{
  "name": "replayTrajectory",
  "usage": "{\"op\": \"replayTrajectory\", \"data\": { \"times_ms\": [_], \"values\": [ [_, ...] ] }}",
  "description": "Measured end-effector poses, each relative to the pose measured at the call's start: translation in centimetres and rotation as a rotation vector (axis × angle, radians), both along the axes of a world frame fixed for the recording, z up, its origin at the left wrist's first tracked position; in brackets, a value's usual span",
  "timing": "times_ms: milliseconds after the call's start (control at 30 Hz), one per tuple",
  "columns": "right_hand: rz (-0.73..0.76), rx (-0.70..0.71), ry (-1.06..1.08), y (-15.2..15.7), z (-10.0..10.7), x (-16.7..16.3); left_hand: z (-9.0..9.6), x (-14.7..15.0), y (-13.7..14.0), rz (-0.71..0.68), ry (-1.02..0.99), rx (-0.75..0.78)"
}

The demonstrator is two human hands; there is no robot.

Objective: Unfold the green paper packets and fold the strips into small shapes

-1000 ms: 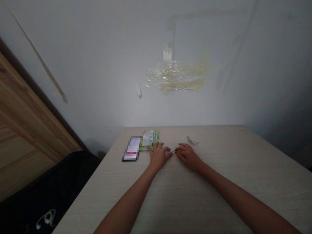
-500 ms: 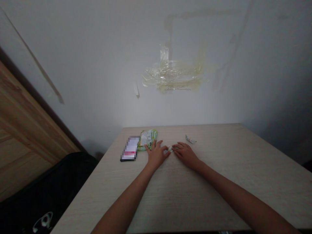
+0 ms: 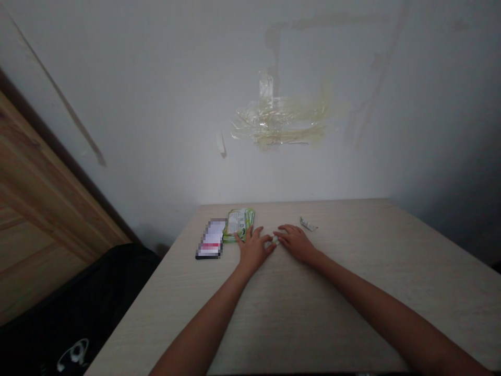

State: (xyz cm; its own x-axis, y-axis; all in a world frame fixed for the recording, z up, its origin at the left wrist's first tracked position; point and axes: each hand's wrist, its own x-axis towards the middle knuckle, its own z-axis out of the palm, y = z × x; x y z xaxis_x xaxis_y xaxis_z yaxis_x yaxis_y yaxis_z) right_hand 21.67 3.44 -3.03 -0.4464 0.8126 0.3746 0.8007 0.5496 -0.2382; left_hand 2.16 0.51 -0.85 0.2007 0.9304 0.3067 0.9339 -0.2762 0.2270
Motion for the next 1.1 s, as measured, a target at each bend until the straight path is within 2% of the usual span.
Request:
{"op": "replayTrajectory", "data": {
  "times_ms": [167, 400, 567, 1100],
  "values": [
    [0.021, 0.018, 0.030, 0.2, -0.4, 0.5, 0.0, -0.1, -0.1, -0.011, 0.014, -0.014],
    [0.157, 0.024, 0.147, -0.2, 0.0, 1.2, 0.3, -0.5, -0.3, -0.074, 0.012, -0.055],
    [0.157, 0.040, 0.157, -1.1, 0.1, 1.3, 0.5, -1.0, -0.3, -0.107, -0.013, -0.105],
    [0.186, 0.098, 0.206, -1.9, 0.4, 0.8, 0.0, -1.0, 0.5, -0.217, -0.121, -0.009]
  ]
}}
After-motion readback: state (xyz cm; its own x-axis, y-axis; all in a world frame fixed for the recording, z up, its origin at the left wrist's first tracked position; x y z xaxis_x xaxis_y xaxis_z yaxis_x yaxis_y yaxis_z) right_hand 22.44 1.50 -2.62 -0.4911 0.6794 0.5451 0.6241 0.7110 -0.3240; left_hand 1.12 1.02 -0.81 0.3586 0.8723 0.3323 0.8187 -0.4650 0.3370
